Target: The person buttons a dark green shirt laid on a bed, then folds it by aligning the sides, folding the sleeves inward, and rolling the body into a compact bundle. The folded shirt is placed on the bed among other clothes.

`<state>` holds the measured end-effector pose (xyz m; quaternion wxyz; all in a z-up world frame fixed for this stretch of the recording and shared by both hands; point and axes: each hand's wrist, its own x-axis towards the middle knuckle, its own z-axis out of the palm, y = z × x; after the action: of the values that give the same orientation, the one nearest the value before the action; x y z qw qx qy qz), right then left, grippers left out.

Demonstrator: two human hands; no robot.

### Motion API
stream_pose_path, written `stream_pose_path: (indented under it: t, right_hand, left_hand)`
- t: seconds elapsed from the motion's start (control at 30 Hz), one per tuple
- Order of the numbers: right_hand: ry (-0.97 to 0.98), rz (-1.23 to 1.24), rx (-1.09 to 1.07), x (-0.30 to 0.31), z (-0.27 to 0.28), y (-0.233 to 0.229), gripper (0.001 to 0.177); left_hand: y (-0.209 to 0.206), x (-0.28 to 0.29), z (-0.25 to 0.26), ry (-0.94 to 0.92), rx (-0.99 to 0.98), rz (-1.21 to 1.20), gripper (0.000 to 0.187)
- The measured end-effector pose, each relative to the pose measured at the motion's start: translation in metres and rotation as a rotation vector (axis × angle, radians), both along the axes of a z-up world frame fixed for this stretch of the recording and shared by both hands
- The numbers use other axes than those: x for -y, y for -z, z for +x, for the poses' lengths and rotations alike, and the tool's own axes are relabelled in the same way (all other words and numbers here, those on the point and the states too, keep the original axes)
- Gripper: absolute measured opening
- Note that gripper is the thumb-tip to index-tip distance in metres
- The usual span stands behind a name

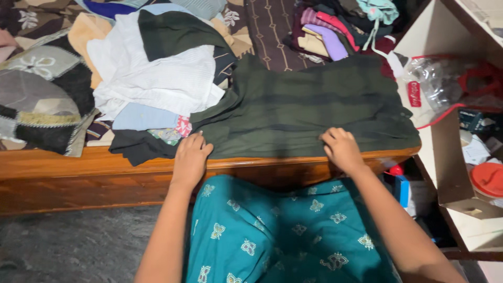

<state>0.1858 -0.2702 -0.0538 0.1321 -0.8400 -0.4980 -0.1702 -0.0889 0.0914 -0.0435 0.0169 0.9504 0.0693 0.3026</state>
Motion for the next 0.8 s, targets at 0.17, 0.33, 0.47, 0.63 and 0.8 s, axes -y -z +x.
stream_pose_path:
  t: [0.17,0.33,0.47,0.63,0.8]
  right_hand:
    - [0.148,0.03,0.015,0.065,0.03,0.008,0.027]
    - [0.365,0.048,0.033,0.114,0.045,0.011,0.032]
    - [0.312,0.122,0.092,0.136,0.04,0.006,0.049]
    - [0.378,-0.035,0.014,0.143,0.05,-0.022,0.083]
    - [0.507,-0.409,-0.029,0.143,0.067,-0.036,0.103]
  left_hand:
    - [-0.008,-0.001,-0.004,0.022,-0.069,-0.037,0.015]
    - [-0.019,0.002,-0.008,0.062,-0.124,-0.075,0.034]
    - [-0.02,0.003,-0.009,0.048,-0.211,-0.041,0.057]
    - [-0.012,0.008,-0.012,0.074,-0.178,0.109,0.068]
    - [-0.01,0.009,-0.012,0.218,-0.169,0.33,0.065]
